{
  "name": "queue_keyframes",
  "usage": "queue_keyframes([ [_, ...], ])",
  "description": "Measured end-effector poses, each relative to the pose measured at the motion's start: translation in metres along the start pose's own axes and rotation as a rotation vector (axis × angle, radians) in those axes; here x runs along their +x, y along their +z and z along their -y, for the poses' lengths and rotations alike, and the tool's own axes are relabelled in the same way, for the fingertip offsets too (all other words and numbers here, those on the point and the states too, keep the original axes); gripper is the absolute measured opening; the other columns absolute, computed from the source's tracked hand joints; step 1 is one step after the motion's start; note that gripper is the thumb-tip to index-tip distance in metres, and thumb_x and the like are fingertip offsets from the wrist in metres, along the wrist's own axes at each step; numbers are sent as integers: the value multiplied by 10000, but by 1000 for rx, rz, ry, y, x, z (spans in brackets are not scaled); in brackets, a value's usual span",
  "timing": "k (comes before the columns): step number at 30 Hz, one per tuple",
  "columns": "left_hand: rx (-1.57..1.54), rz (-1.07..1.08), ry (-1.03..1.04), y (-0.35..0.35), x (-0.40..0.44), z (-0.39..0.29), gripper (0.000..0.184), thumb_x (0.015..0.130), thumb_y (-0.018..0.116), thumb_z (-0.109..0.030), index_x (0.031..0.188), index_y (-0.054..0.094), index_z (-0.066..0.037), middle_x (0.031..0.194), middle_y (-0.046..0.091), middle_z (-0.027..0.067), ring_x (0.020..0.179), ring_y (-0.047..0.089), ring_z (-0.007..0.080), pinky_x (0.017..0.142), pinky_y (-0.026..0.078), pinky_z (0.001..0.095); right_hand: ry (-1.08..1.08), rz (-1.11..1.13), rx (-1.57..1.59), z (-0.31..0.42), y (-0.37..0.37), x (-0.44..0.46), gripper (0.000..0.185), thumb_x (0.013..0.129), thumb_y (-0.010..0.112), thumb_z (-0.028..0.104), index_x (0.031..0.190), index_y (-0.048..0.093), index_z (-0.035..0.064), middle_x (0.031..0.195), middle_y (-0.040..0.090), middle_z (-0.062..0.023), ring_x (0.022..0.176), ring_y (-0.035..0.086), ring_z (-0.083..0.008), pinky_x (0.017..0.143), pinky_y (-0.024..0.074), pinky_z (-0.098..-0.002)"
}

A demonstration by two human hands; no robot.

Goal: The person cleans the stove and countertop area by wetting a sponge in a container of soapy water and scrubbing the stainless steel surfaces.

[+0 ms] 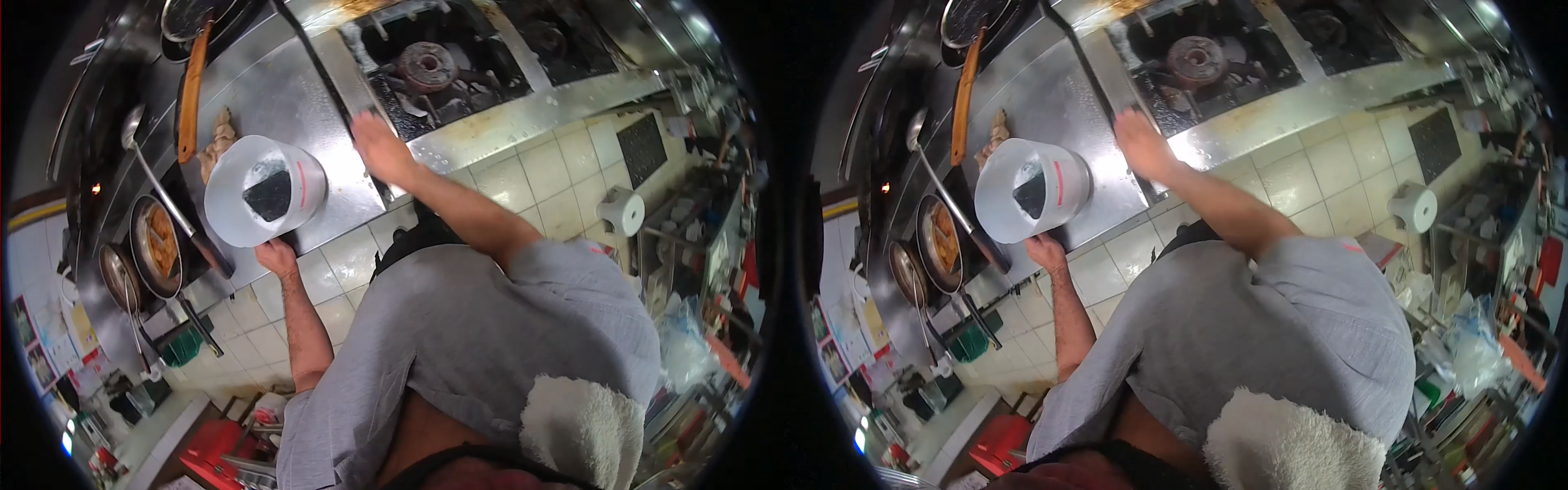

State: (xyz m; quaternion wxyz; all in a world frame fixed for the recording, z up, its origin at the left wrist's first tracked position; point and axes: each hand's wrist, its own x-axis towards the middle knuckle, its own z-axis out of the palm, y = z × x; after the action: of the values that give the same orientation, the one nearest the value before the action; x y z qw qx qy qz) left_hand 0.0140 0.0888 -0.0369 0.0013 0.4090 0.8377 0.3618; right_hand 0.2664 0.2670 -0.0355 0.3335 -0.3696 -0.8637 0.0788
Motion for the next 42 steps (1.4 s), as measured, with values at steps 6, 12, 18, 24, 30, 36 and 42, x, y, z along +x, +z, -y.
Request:
queue_keyframes([
  [6, -184, -13, 55, -7, -2, -8, 314, 921, 498, -234, 1067, 542, 40, 908, 622, 226, 823, 582, 402, 708, 442, 425, 348, 306, -209, -111, -142, -140, 933, 632, 779, 250, 1360, 261, -17, 1376, 316, -219, 1285, 289, -370, 1063, 248, -429],
  [12, -289, 5, -38, -6, -33, -33, 305, 918, 531, -257, 1015, 553, 31, 799, 602, 115, 713, 549, 207, 676, 444, 335, 282, 7, -239, -97, -91, -139, 766, 633, 553, -53, 1339, 255, -48, 1323, 343, -262, 1261, 294, -415, 1051, 240, -480],
  [18, -360, 68, 33, 9, -60, -56, 241, 901, 570, -224, 885, 567, 17, 704, 561, 55, 625, 497, 145, 588, 426, 300, 417, 476, 78, -31, -89, -95, 333, 854, 433, 103, 1170, 451, 1, 1199, 455, -217, 1153, 418, -360, 994, 329, -433],
  [24, -482, 267, 93, 13, -73, -71, 189, 907, 566, -188, 913, 575, 1, 726, 580, 30, 642, 505, 89, 589, 436, 254, 497, -12, -412, -139, -166, -126, 237, 845, 402, 67, 1058, 453, -24, 1038, 481, -226, 942, 456, -370, 841, 381, -439],
  [30, -420, 288, 174, 56, -57, -127, 178, 902, 568, -178, 939, 584, -4, 747, 608, 41, 647, 546, 105, 596, 450, 265, 297, 125, 91, -24, -98, -90, 266, 829, 384, 9, 1083, 462, -12, 1068, 488, -221, 1038, 455, -384, 879, 372, -460],
  [36, -148, 220, 226, 63, -61, -127, 210, 872, 576, -266, 915, 609, -62, 727, 609, 84, 629, 579, 227, 597, 460, 354, 449, -19, -207, -156, -166, -134, 296, 792, 433, -14, 1085, 466, -10, 1090, 477, -203, 1049, 448, -365, 915, 360, -446],
  [42, 24, 227, 247, 66, -61, -133, 242, 873, 562, -317, 916, 613, -84, 756, 629, 78, 663, 598, 257, 606, 461, 388, -11, 139, -173, -9, -86, -105, 415, 772, 458, 7, 1186, 449, -24, 1249, 434, -190, 1185, 393, -344, 998, 308, -461],
])
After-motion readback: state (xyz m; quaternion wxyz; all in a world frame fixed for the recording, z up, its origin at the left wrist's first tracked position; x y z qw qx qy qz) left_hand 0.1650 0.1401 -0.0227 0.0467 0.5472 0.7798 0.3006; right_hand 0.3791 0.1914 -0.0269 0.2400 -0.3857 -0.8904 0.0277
